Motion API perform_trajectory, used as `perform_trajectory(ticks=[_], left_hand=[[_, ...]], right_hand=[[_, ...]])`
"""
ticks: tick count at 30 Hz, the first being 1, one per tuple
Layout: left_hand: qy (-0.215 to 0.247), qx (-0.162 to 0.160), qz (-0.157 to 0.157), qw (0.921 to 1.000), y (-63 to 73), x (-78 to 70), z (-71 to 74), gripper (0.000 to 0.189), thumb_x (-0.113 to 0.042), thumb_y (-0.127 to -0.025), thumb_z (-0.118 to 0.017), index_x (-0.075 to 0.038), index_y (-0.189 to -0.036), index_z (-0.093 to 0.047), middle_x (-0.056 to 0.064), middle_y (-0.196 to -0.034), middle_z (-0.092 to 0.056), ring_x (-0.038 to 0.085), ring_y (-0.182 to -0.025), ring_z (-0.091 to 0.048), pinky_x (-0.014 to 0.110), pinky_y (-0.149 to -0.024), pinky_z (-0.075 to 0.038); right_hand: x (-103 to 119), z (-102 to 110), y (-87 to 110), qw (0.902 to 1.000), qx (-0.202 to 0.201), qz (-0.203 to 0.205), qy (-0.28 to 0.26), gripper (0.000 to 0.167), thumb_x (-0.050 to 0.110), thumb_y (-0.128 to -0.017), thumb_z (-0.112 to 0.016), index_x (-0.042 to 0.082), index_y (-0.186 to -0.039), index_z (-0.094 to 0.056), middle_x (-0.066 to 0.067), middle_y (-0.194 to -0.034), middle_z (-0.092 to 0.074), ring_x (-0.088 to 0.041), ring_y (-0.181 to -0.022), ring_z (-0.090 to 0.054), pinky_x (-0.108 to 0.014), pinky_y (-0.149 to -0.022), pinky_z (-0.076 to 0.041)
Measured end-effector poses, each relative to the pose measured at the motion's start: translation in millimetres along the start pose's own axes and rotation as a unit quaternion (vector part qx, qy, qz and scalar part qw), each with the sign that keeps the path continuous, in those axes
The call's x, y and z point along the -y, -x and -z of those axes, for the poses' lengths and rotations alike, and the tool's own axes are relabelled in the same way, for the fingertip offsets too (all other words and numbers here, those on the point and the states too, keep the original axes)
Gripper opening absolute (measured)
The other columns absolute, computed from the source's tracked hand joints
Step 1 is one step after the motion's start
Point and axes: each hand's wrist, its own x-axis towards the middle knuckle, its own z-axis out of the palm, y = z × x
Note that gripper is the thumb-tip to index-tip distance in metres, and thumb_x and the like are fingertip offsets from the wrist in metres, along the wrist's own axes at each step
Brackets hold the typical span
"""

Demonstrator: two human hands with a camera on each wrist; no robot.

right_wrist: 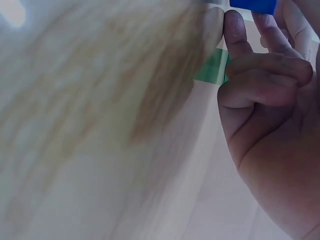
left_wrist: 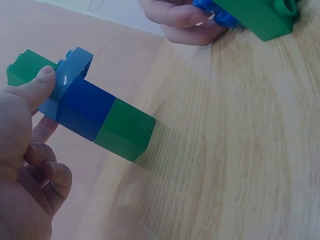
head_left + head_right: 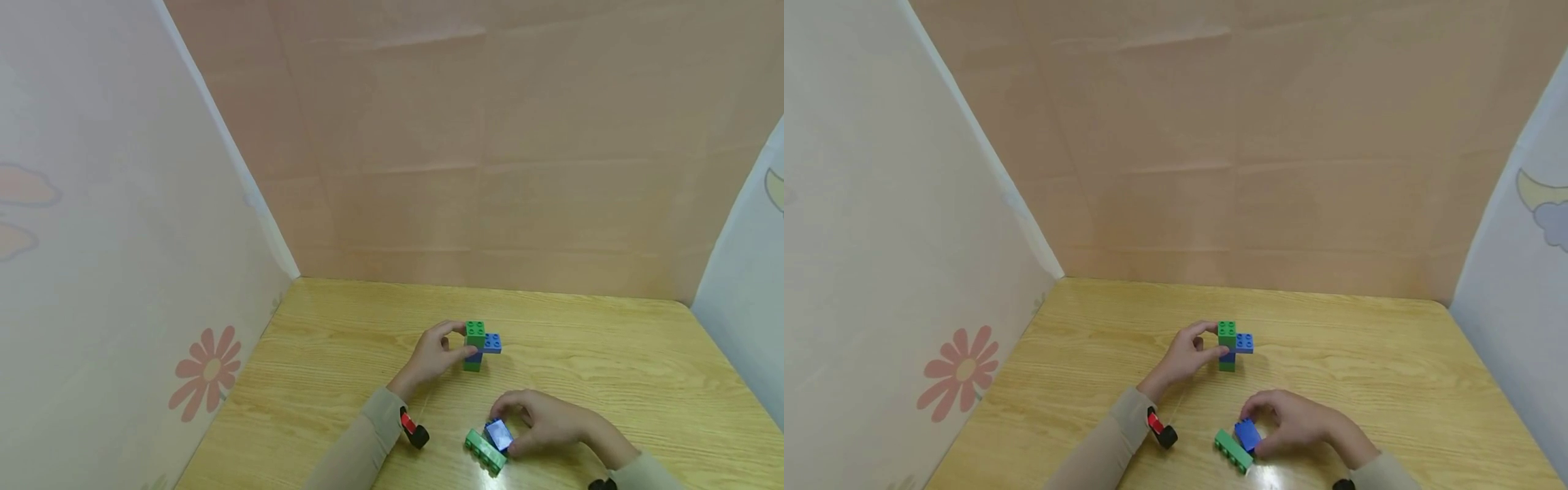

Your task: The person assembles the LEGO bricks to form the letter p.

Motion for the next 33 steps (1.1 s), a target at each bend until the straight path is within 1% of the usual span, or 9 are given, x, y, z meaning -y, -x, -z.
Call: perform_trajectory(ticks=[7, 11, 14, 17, 19, 22, 26, 32, 33], left_hand=[[0.005, -0.005, 0.01, 0.9999, 0.4, 0.2, -0.7, 0.037, -0.038, -0.096, -0.077, -0.025, -0.13, -0.069, -0.019, -0.12, -0.064, 0.007, -0.062, -0.041, 0.021, -0.056, -0.037], [0.004, -0.003, 0.016, 0.9999, 0.9, -0.7, -0.7, 0.037, -0.037, -0.096, -0.077, -0.025, -0.13, -0.069, -0.018, -0.12, -0.063, 0.008, -0.06, -0.041, 0.022, -0.055, -0.037], [0.004, -0.001, 0.02, 0.9998, 1.3, -1.4, -0.6, 0.037, -0.037, -0.096, -0.077, -0.025, -0.13, -0.069, -0.018, -0.12, -0.063, 0.008, -0.06, -0.041, 0.022, -0.055, -0.037], [0.002, -0.002, 0.021, 0.9998, 0.9, -1.5, -0.7, 0.039, -0.038, -0.096, -0.077, -0.024, -0.131, -0.069, -0.018, -0.12, -0.064, 0.007, -0.062, -0.042, 0.022, -0.056, -0.037], [0.001, -0.002, 0.02, 0.9998, 0.7, -1.4, -0.8, 0.039, -0.038, -0.096, -0.077, -0.023, -0.131, -0.069, -0.018, -0.12, -0.064, 0.007, -0.061, -0.042, 0.021, -0.056, -0.038], [-0.001, 0.0, 0.02, 0.9998, 0.5, -1.4, -1.0, 0.04, -0.037, -0.096, -0.077, -0.023, -0.132, -0.069, -0.017, -0.12, -0.064, 0.007, -0.061, -0.042, 0.021, -0.056, -0.037], [0.0, 0.001, 0.025, 0.9997, 0.6, -2.0, -1.0, 0.039, -0.037, -0.096, -0.077, -0.024, -0.131, -0.069, -0.018, -0.121, -0.064, 0.007, -0.062, -0.042, 0.021, -0.057, -0.037], [0.008, -0.001, 0.035, 0.9994, 1.1, -1.9, -0.8, 0.039, -0.037, -0.096, -0.077, -0.025, -0.132, -0.069, -0.018, -0.12, -0.064, 0.007, -0.059, -0.041, 0.021, -0.054, -0.036], [0.011, -0.001, 0.036, 0.9993, 1.3, -1.9, -0.8, 0.039, -0.037, -0.096, -0.077, -0.025, -0.132, -0.068, -0.018, -0.119, -0.064, 0.008, -0.058, -0.04, 0.021, -0.053, -0.036]], right_hand=[[0, 2, 1.0, 0.9988, -0.019, 0.005, -0.046, 0.035, 0.018, -0.093, -0.079, 0.016, -0.125, -0.063, -0.003, -0.125, -0.067, -0.016, -0.111, -0.061, -0.026, -0.074, -0.05], [1, 4, 1.9, 0.9978, -0.034, -0.001, -0.056, 0.038, 0.016, -0.093, -0.08, 0.014, -0.125, -0.058, -0.007, -0.123, -0.068, -0.01, -0.087, -0.063, -0.023, -0.06, -0.046], [3, 7, 2.5, 0.9971, -0.058, -0.004, -0.049, 0.039, 0.017, -0.094, -0.079, 0.015, -0.126, -0.056, -0.009, -0.121, -0.068, -0.002, -0.066, -0.052, -0.022, -0.056, -0.043], [8, 10, 3.0, 0.995, -0.096, 0.001, -0.027, 0.041, 0.019, -0.094, -0.08, 0.016, -0.127, -0.056, -0.01, -0.121, -0.067, 0.002, -0.056, -0.042, -0.023, -0.05, -0.041], [12, 13, 3.3, 0.992, -0.126, 0.009, -0.01, 0.041, 0.019, -0.094, -0.08, 0.017, -0.128, -0.057, -0.011, -0.122, -0.067, 0.002, -0.054, -0.038, -0.024, -0.048, -0.04], [18, 17, 3.8, 0.9852, -0.17, 0.024, 0.003, 0.044, 0.016, -0.094, -0.08, 0.015, -0.131, -0.056, -0.015, -0.123, -0.066, 0.0, -0.052, -0.035, -0.026, -0.046, -0.038], [25, 22, 2.6, 0.9715, -0.234, 0.037, 0.011, 0.046, 0.011, -0.094, -0.079, 0.012, -0.133, -0.056, -0.02, -0.125, -0.064, -0.001, -0.049, -0.033, -0.026, -0.044, -0.036], [32, 31, -7.1, 0.9432, -0.327, 0.04, 0.044, 0.049, 0.007, -0.092, -0.079, 0.015, -0.135, -0.056, -0.021, -0.121, -0.061, 0.0, -0.045, -0.031, -0.027, -0.041, -0.035], [33, 32, -9.1, 0.9381, -0.34, 0.036, 0.053, 0.05, 0.007, -0.092, -0.08, 0.016, -0.136, -0.057, -0.02, -0.11, -0.064, -0.001, -0.045, -0.031, -0.027, -0.041, -0.034]])
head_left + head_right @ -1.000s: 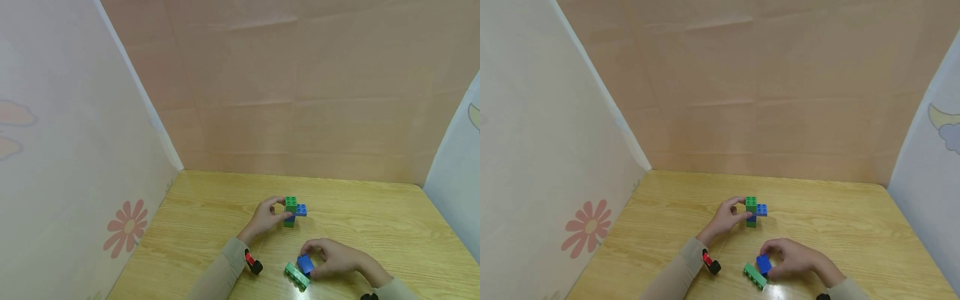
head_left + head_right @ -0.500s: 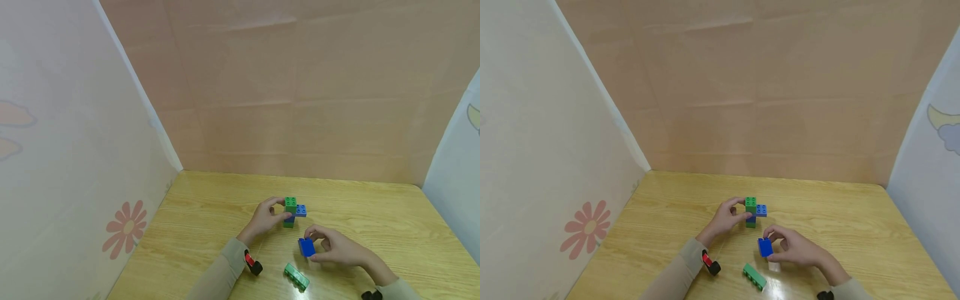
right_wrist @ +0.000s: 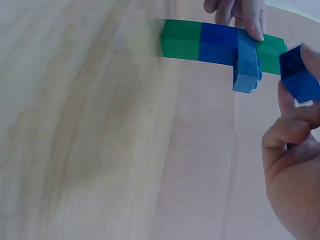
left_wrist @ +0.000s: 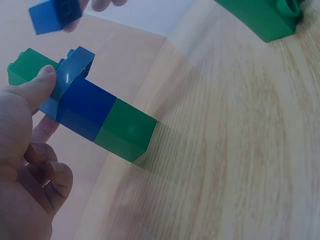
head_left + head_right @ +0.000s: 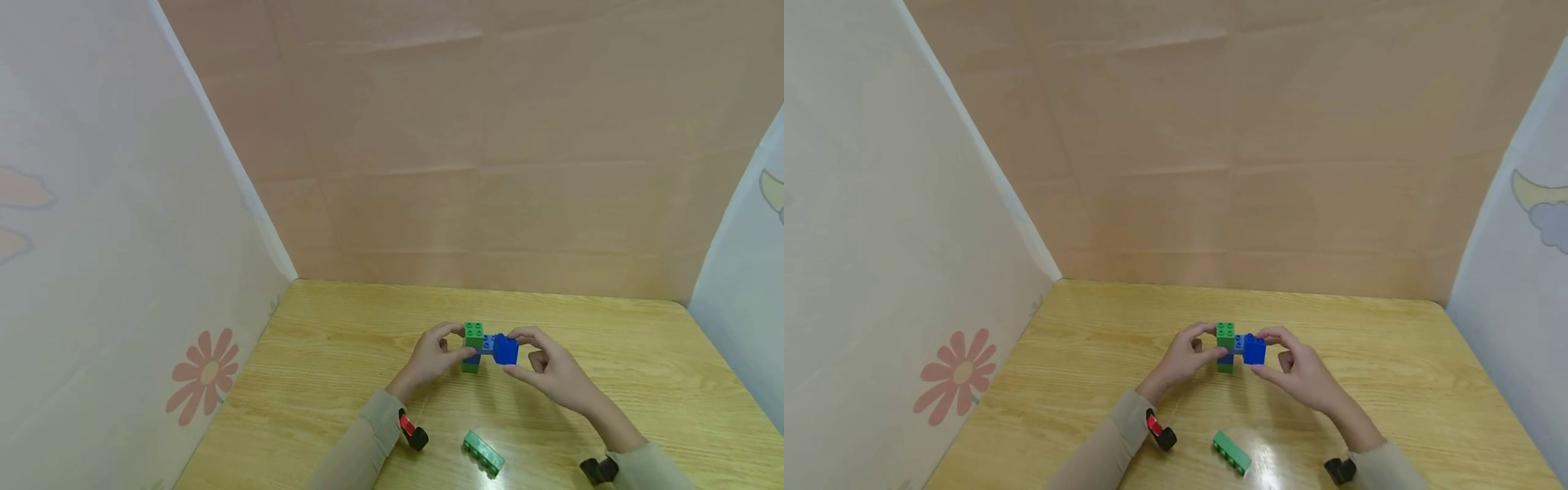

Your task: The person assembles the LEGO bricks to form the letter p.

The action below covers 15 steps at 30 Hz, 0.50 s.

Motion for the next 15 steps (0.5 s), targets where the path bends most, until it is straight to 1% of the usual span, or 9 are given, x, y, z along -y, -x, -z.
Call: perform_trajectory(ticks=[1, 5, 6, 8, 12, 15], left_hand=[[0.001, 0.0, 0.0, 1.0, 0.1, 0.4, 0.1, 0.04, -0.037, -0.096, -0.077, -0.025, -0.132, -0.068, -0.018, -0.119, -0.064, 0.008, -0.057, -0.04, 0.021, -0.053, -0.036], [0.004, -0.001, -0.003, 1.0, 0.2, 0.4, 0.5, 0.039, -0.037, -0.096, -0.077, -0.027, -0.132, -0.068, -0.018, -0.119, -0.063, 0.008, -0.058, -0.04, 0.022, -0.053, -0.036], [0.004, -0.001, -0.005, 1.0, 0.1, 0.4, 0.5, 0.038, -0.037, -0.096, -0.077, -0.028, -0.132, -0.068, -0.018, -0.119, -0.063, 0.008, -0.059, -0.04, 0.022, -0.054, -0.036], [0.003, 0.001, -0.009, 0.9999, 0.0, 0.3, 0.2, 0.037, -0.037, -0.096, -0.077, -0.029, -0.131, -0.068, -0.018, -0.12, -0.064, 0.008, -0.06, -0.04, 0.022, -0.055, -0.036], [0.003, 0.005, -0.015, 0.9999, -0.3, 0.3, -0.5, 0.036, -0.036, -0.097, -0.076, -0.029, -0.131, -0.068, -0.018, -0.122, -0.064, 0.008, -0.06, -0.04, 0.021, -0.055, -0.037], [0.003, 0.004, -0.016, 0.9999, -0.4, 0.2, -0.7, 0.036, -0.036, -0.097, -0.076, -0.029, -0.131, -0.069, -0.018, -0.122, -0.064, 0.008, -0.057, -0.04, 0.021, -0.054, -0.036]], right_hand=[[0, 0, -2.6, 0.9999, -0.012, -0.003, 0.011, 0.051, 0.009, -0.092, -0.08, 0.017, -0.137, -0.057, -0.019, -0.101, -0.066, -0.001, -0.045, -0.031, -0.027, -0.041, -0.034], [0, -2, -12.0, 0.9981, -0.043, -0.003, 0.044, 0.055, 0.012, -0.093, -0.081, 0.019, -0.142, -0.058, -0.014, -0.101, -0.065, -0.005, -0.044, -0.032, -0.027, -0.04, -0.033], [-1, -3, -13.8, 0.9978, -0.047, -0.002, 0.048, 0.056, 0.012, -0.093, -0.081, 0.019, -0.144, -0.058, -0.014, -0.102, -0.065, -0.005, -0.044, -0.033, -0.027, -0.04, -0.033], [-2, -4, -16.7, 0.9974, -0.052, 0.002, 0.05, 0.058, 0.012, -0.093, -0.081, 0.016, -0.145, -0.057, -0.014, -0.123, -0.061, -0.007, -0.044, -0.034, -0.027, -0.04, -0.033], [-6, -5, -19.6, 0.9973, -0.055, 0.004, 0.048, 0.06, 0.011, -0.093, -0.081, 0.016, -0.147, -0.057, -0.014, -0.125, -0.059, -0.008, -0.043, -0.034, -0.027, -0.039, -0.033], [-9, -5, -20.1, 0.9975, -0.055, 0.004, 0.045, 0.06, 0.01, -0.092, -0.081, 0.018, -0.147, -0.057, -0.012, -0.125, -0.059, -0.007, -0.043, -0.034, -0.027, -0.039, -0.033]])
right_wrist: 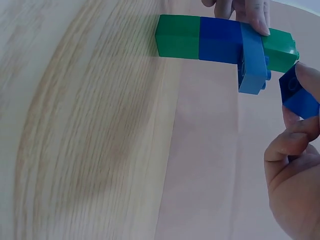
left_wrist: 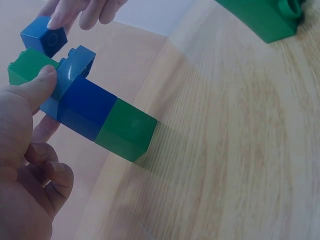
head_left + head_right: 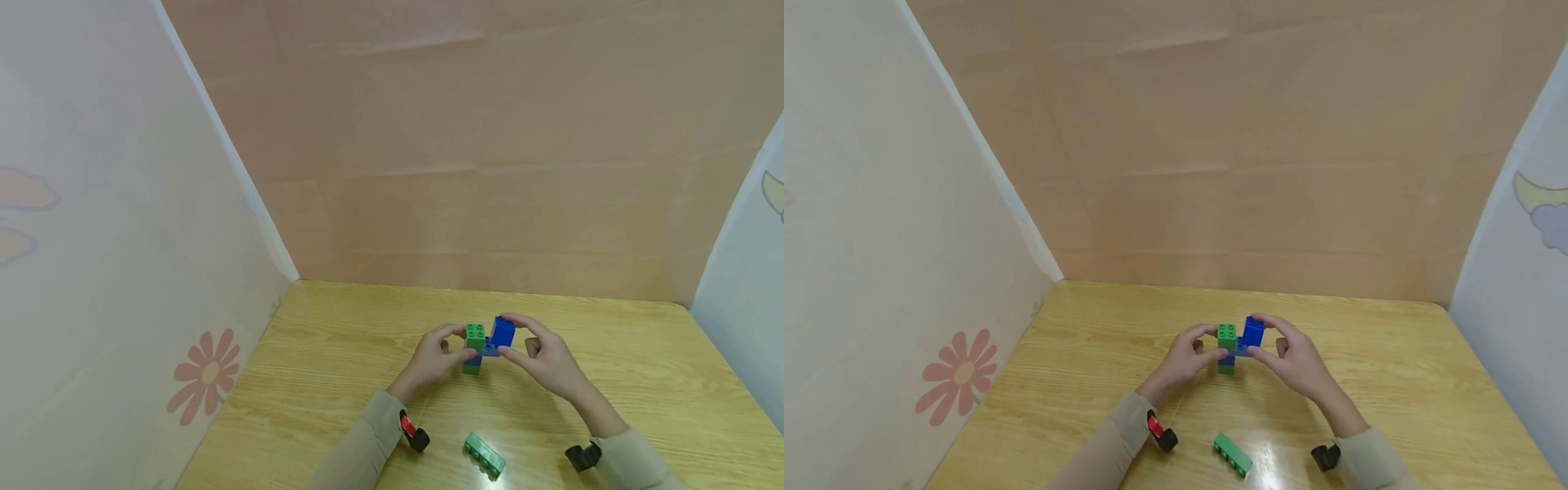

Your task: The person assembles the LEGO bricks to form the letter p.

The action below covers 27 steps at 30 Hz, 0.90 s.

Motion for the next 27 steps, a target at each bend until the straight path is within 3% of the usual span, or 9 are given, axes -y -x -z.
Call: perform_trajectory(ticks=[7, 12, 16, 27], left_hand=[[-0.002, -0.002, -0.001, 1.0, -0.4, 0.3, -0.2, 0.036, -0.035, -0.097, -0.076, -0.029, -0.131, -0.069, -0.018, -0.121, -0.064, 0.008, -0.059, -0.04, 0.021, -0.055, -0.036], [0.001, -0.001, 0.002, 1.0, 0.1, 0.3, 0.4, 0.035, -0.036, -0.096, -0.077, -0.03, -0.13, -0.069, -0.018, -0.121, -0.064, 0.009, -0.06, -0.041, 0.022, -0.055, -0.036], [0.003, -0.001, 0.007, 1.0, 0.3, 0.1, 1.0, 0.036, -0.036, -0.096, -0.077, -0.03, -0.13, -0.069, -0.018, -0.121, -0.064, 0.009, -0.06, -0.041, 0.022, -0.055, -0.036], [0.003, -0.001, 0.008, 1.0, -0.2, 0.0, 0.6, 0.036, -0.036, -0.096, -0.077, -0.029, -0.13, -0.069, -0.018, -0.121, -0.064, 0.008, -0.059, -0.04, 0.022, -0.055, -0.037]], right_hand=[[-2, 2, -0.9, 1.0, 0.0, -0.001, -0.004, 0.059, 0.011, -0.092, -0.081, 0.019, -0.146, -0.058, -0.007, -0.121, -0.059, -0.006, -0.043, -0.035, -0.027, -0.039, -0.033], [-2, 2, -1.0, 1.0, 0.001, -0.002, -0.002, 0.058, 0.012, -0.092, -0.082, 0.021, -0.144, -0.059, 0.002, -0.078, -0.052, -0.005, -0.043, -0.033, -0.027, -0.039, -0.033], [-4, 2, -1.1, 1.0, 0.004, -0.001, 0.001, 0.058, 0.012, -0.091, -0.082, 0.021, -0.144, -0.059, 0.007, -0.06, -0.038, -0.004, -0.043, -0.032, -0.027, -0.039, -0.032], [-14, 1, 0.1, 0.9997, 0.019, -0.012, 0.009, 0.054, 0.014, -0.092, -0.081, 0.023, -0.141, -0.06, 0.006, -0.06, -0.038, -0.005, -0.045, -0.032, -0.027, -0.04, -0.032]])
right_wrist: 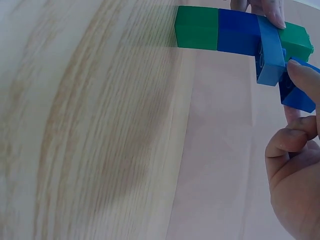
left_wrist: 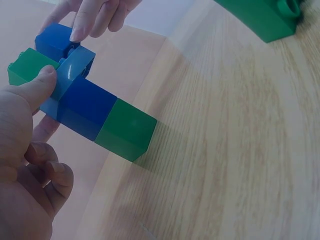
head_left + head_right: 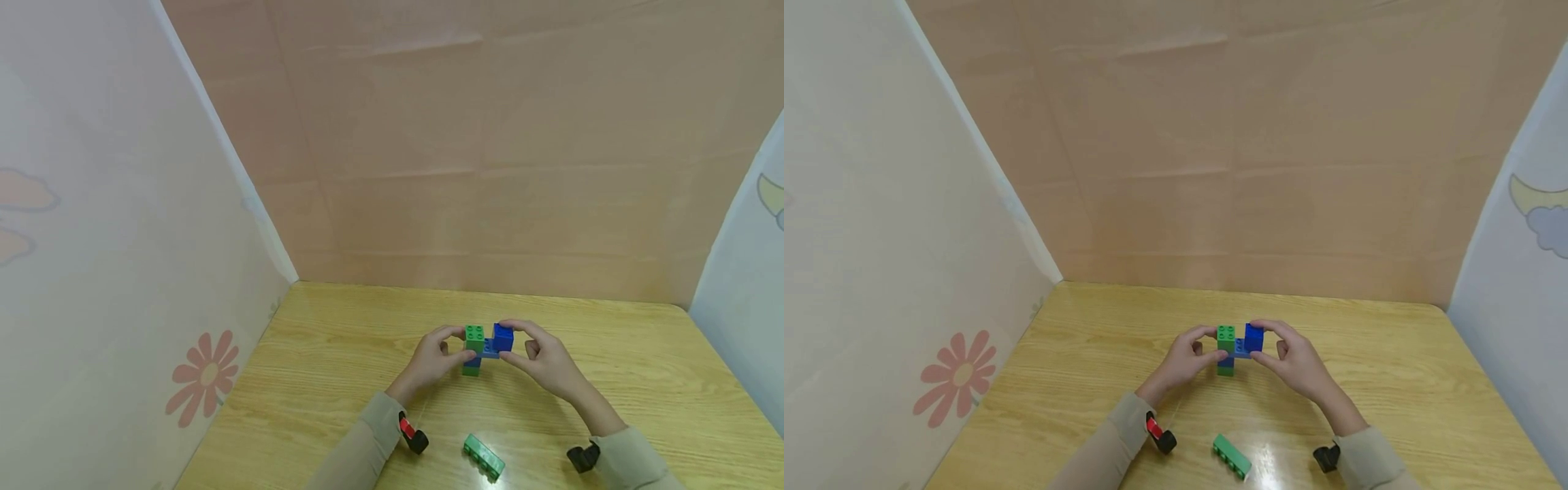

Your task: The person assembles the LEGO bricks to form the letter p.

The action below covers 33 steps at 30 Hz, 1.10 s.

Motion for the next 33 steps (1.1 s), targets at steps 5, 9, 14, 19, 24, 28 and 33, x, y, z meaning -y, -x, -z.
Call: perform_trajectory(ticks=[5, 9, 14, 19, 24, 28, 33], left_hand=[[-0.003, 0.0, 0.0, 1.0, -0.8, -0.4, -0.5, 0.036, -0.036, -0.096, -0.076, -0.029, -0.131, -0.069, -0.018, -0.121, -0.064, 0.008, -0.058, -0.039, 0.022, -0.055, -0.036], [-0.003, 0.001, -0.004, 1.0, -0.9, -0.8, -0.6, 0.037, -0.036, -0.097, -0.076, -0.028, -0.132, -0.068, -0.018, -0.121, -0.064, 0.008, -0.058, -0.039, 0.022, -0.055, -0.036], [-0.004, 0.001, -0.009, 1.0, -1.4, 0.0, -1.0, 0.037, -0.035, -0.096, -0.077, -0.028, -0.131, -0.069, -0.017, -0.12, -0.064, 0.007, -0.058, -0.039, 0.021, -0.054, -0.036], [0.002, -0.001, -0.007, 1.0, -1.3, 0.1, -1.5, 0.036, -0.035, -0.096, -0.077, -0.028, -0.131, -0.069, -0.017, -0.119, -0.064, 0.007, -0.056, -0.038, 0.021, -0.052, -0.036], [0.003, 0.001, -0.008, 1.0, -1.7, 0.2, -2.2, 0.036, -0.035, -0.096, -0.077, -0.027, -0.13, -0.069, -0.016, -0.119, -0.064, 0.007, -0.055, -0.037, 0.021, -0.051, -0.035], [0.002, 0.001, -0.005, 1.0, -1.4, -0.5, -2.3, 0.036, -0.035, -0.096, -0.077, -0.027, -0.131, -0.069, -0.017, -0.12, -0.064, 0.007, -0.054, -0.037, 0.021, -0.051, -0.035], [0.004, -0.001, 0.001, 1.0, -0.7, -1.6, -2.3, 0.035, -0.035, -0.096, -0.077, -0.028, -0.13, -0.069, -0.017, -0.119, -0.064, 0.007, -0.053, -0.038, 0.022, -0.05, -0.035]], right_hand=[[-1.7, -0.2, -0.9, 1.0, 0.004, 0.009, 0.001, 0.053, 0.013, -0.092, -0.081, 0.021, -0.141, -0.061, 0.006, -0.059, -0.036, -0.006, -0.046, -0.031, -0.027, -0.04, -0.032], [-1.3, -0.3, -0.9, 0.9999, 0.006, 0.006, -0.007, 0.05, 0.012, -0.093, -0.08, 0.02, -0.139, -0.062, 0.006, -0.059, -0.036, -0.006, -0.046, -0.031, -0.026, -0.04, -0.031], [1.2, -0.8, -1.2, 0.9998, -0.001, -0.01, -0.018, 0.036, 0.015, -0.102, -0.07, 0.02, -0.137, -0.064, 0.009, -0.055, -0.035, -0.006, -0.043, -0.031, -0.028, -0.039, -0.031], [3.4, -2.2, -2.7, 0.9993, -0.003, -0.009, -0.036, 0.03, 0.013, -0.107, -0.061, 0.019, -0.136, -0.065, 0.01, -0.053, -0.035, -0.006, -0.042, -0.031, -0.029, -0.039, -0.032], [6.9, -3.7, -3.0, 0.9986, -0.004, -0.006, -0.053, 0.031, 0.009, -0.105, -0.062, 0.016, -0.136, -0.064, 0.009, -0.053, -0.036, -0.005, -0.042, -0.032, -0.028, -0.038, -0.032], [7.3, -4.5, -2.8, 0.9979, -0.005, -0.01, -0.064, 0.032, 0.007, -0.105, -0.062, 0.013, -0.137, -0.063, 0.008, -0.052, -0.036, -0.005, -0.041, -0.031, -0.028, -0.037, -0.031], [7.0, -4.1, -1.7, 0.9965, 0.0, -0.022, -0.081, 0.032, 0.008, -0.106, -0.06, 0.012, -0.138, -0.062, 0.007, -0.051, -0.036, -0.006, -0.04, -0.032, -0.028, -0.036, -0.031]])
